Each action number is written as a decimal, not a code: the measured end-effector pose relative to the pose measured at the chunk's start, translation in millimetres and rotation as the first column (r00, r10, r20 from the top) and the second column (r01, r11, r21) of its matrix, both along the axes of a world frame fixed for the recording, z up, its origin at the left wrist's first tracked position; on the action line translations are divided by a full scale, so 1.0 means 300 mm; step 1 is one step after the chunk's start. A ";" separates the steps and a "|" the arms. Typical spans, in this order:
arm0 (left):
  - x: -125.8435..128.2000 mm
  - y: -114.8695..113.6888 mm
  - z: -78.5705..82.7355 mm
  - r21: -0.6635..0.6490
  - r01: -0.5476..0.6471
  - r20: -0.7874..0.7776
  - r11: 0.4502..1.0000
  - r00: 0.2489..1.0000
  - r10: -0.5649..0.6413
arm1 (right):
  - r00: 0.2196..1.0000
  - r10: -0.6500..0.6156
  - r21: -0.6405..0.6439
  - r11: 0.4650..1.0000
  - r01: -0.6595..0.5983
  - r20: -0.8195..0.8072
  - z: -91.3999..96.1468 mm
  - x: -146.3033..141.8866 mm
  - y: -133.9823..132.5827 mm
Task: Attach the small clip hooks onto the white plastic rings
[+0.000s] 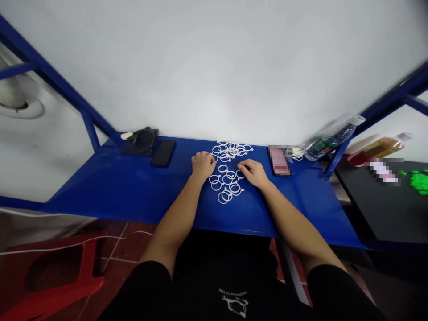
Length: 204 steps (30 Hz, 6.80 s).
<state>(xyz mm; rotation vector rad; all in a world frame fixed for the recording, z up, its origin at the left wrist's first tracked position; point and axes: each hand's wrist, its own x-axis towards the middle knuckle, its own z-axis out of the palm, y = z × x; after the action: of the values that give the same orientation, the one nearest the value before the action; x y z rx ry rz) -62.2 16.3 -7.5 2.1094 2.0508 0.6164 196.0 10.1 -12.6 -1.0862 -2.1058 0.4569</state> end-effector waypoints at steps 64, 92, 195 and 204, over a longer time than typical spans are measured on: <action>0.144 -0.076 -0.008 0.155 0.353 0.061 0.922 0.929 -0.366 | 0.975 -0.196 -0.012 0.980 0.198 0.106 -0.015 0.004 0.025; 0.145 -0.077 0.021 0.323 0.312 0.304 0.894 0.860 -0.410 | 0.998 0.005 0.091 0.996 0.001 -0.068 0.045 -0.054 -0.062; 0.076 -0.019 -0.055 0.195 0.173 0.126 0.965 0.972 -0.199 | 0.959 0.087 -0.027 0.996 -0.083 0.269 0.057 -0.003 -0.018; 0.073 -0.017 -0.050 0.156 0.109 0.114 0.982 0.985 -0.128 | 0.940 0.207 -0.039 0.978 -0.204 0.272 0.045 -0.033 -0.033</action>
<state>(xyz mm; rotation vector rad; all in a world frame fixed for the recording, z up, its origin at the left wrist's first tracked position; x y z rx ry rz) -40.4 11.1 -22.5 2.1932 1.8512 0.8840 186.1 0.3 1.0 -0.9847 -2.4796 0.4361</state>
